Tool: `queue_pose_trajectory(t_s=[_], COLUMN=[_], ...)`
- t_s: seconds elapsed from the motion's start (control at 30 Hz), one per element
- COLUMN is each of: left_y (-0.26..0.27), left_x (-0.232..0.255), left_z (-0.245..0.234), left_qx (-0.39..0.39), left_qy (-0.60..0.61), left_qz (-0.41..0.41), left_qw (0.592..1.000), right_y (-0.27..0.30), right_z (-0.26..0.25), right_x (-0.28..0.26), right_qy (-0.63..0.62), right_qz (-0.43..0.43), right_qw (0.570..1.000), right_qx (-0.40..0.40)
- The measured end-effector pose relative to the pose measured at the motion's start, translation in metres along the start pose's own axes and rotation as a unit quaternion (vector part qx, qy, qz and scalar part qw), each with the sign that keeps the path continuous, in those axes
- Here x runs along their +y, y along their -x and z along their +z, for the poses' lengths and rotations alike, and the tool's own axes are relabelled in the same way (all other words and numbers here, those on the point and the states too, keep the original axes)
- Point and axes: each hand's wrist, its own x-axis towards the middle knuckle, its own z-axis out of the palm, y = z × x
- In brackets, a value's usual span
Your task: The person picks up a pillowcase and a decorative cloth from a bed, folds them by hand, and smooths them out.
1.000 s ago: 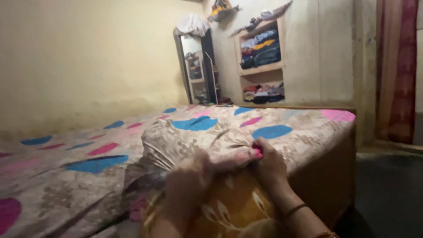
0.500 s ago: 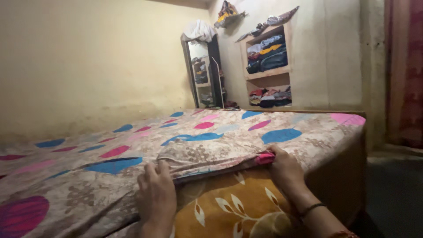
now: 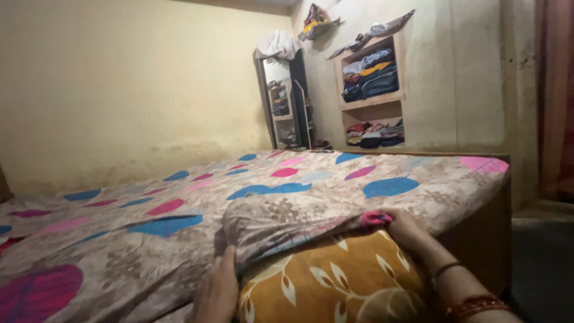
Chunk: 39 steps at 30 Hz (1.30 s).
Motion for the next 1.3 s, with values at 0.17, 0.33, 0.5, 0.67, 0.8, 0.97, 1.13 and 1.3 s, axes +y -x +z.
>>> queue_pose_trajectory(t_s=[0.17, 0.33, 0.5, 0.67, 0.8, 0.97, 1.13, 1.3], left_y=[-0.003, -0.003, -0.013, -0.015, -0.010, 0.006, 0.038, 0.077], left_x=[-0.041, -0.036, -0.055, 0.001, 0.082, 0.182, 0.217, 0.202], left_z=[0.039, 0.039, 0.033, -0.004, -0.062, -0.121, -0.113, -0.068], left_qx=[0.141, 0.206, 0.085, 0.040, -0.019, -0.089, -0.065, 0.232], left_qy=[0.098, 0.284, 0.449, 0.412, 0.233, -0.082, -0.191, -0.287], left_qz=[0.079, 0.028, 0.041, 0.010, -0.028, -0.013, 0.049, -0.009], left_qw=[0.982, 0.936, 0.888, 0.910, 0.972, 0.993, 0.978, 0.929], right_y=[-0.028, 0.004, 0.079, 0.137, 0.148, 0.137, 0.140, 0.152], right_z=[0.029, 0.028, -0.008, 0.015, 0.026, 0.045, 0.046, 0.047], right_x=[0.082, 0.068, -0.047, -0.166, -0.198, -0.193, -0.182, -0.192], right_qy=[-0.291, -0.055, -0.046, 0.081, 0.129, 0.159, 0.130, 0.061], right_qz=[0.113, -0.035, -0.221, -0.440, -0.398, -0.316, -0.341, -0.367], right_qw=[0.950, 0.990, 0.943, 0.890, 0.907, 0.922, 0.909, 0.910], right_qx=[0.021, 0.126, 0.244, 0.091, 0.057, 0.156, 0.202, 0.183])
